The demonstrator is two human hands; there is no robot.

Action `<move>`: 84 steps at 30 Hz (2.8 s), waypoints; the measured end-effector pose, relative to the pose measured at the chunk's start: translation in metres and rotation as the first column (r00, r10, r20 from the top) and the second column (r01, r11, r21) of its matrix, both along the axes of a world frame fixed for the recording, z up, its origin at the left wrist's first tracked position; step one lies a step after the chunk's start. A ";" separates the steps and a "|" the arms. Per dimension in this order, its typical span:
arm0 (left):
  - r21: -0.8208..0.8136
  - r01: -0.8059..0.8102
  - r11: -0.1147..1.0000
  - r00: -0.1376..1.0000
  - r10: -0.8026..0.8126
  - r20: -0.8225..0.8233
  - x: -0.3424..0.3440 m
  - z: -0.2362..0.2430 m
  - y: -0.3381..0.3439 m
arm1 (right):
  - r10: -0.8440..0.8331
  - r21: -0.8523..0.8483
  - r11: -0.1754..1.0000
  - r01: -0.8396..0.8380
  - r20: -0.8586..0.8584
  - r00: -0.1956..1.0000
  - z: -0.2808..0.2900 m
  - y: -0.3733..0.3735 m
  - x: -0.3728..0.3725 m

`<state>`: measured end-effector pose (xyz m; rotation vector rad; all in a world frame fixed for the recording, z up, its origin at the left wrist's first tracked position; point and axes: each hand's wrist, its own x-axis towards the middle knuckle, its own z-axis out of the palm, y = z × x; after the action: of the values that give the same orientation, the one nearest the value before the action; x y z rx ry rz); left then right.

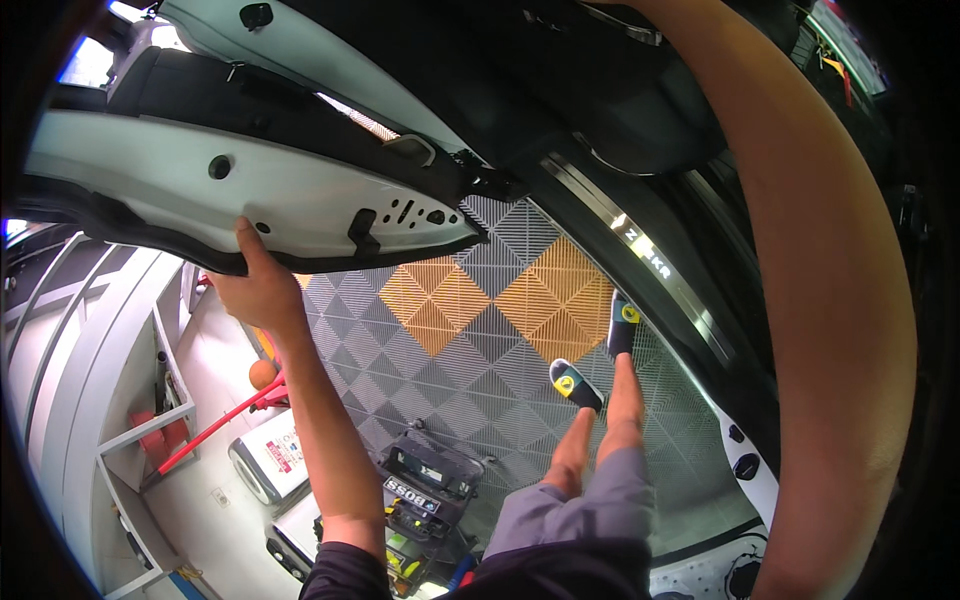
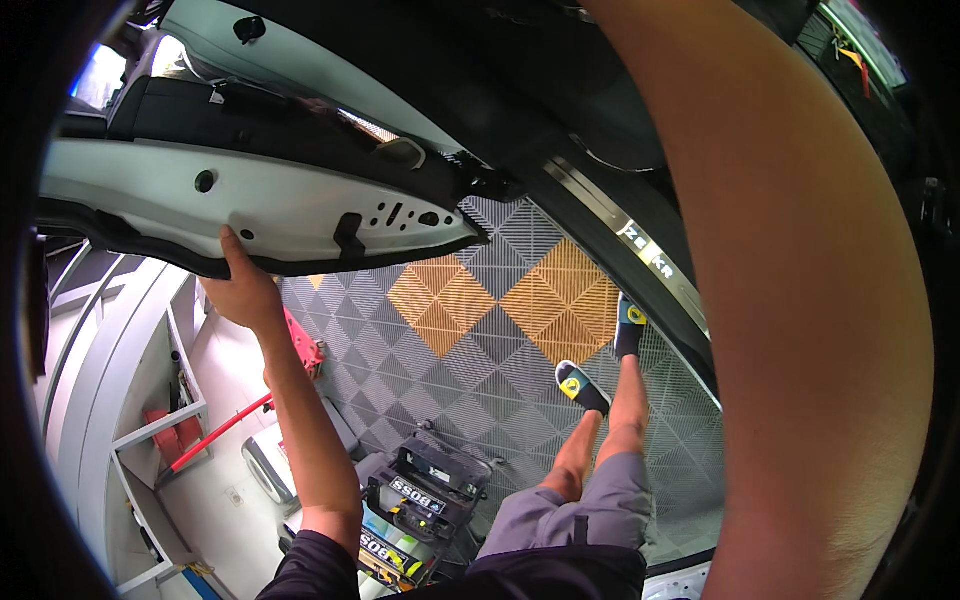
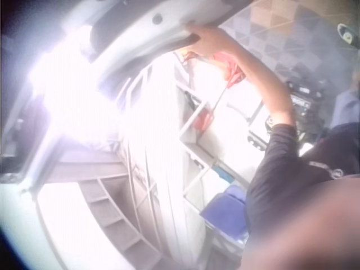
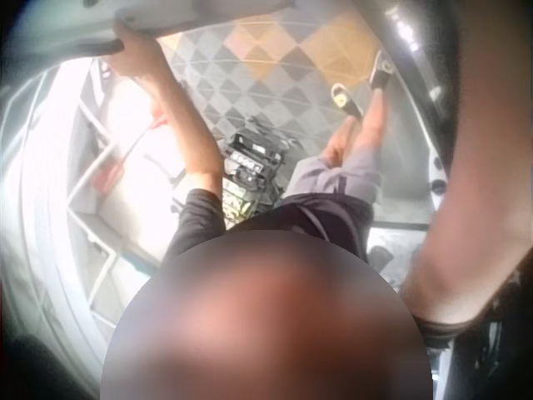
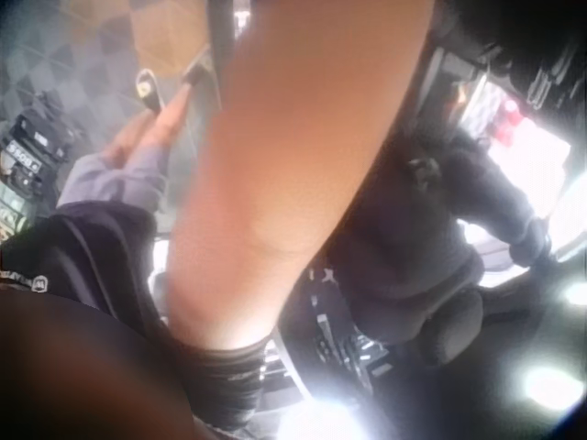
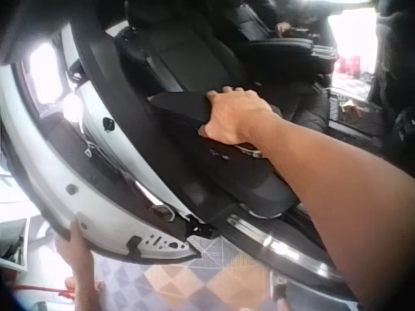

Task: The person installs a car door panel by aligning it with the door frame, securing it with clips, and fastening screws with a screwdriver. The person repeatedly checks fitment and adjusts the panel while working on the interior of a white car door in a garage.

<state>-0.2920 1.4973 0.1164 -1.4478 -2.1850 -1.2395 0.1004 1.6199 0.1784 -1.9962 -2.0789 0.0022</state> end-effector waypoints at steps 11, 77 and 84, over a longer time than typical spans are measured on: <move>0.031 0.026 0.999 1.000 -0.025 -0.016 0.000 -0.002 -0.001 | 0.009 0.047 0.999 -0.008 -0.034 0.999 -0.006 0.000 0.002; 0.070 0.545 0.835 0.509 -0.396 0.765 0.071 0.031 -0.075 | -0.060 0.020 0.998 0.060 -0.024 0.998 0.003 0.008 -0.007; 0.593 0.264 0.761 -0.300 -0.519 0.800 0.046 0.046 0.041 | -0.051 0.067 0.997 0.048 0.053 0.997 -0.005 0.026 -0.010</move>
<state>-0.2460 1.5384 0.1627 -1.1696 -1.7310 -3.8401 0.0908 1.6457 0.1737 -2.0291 -2.0335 -0.1299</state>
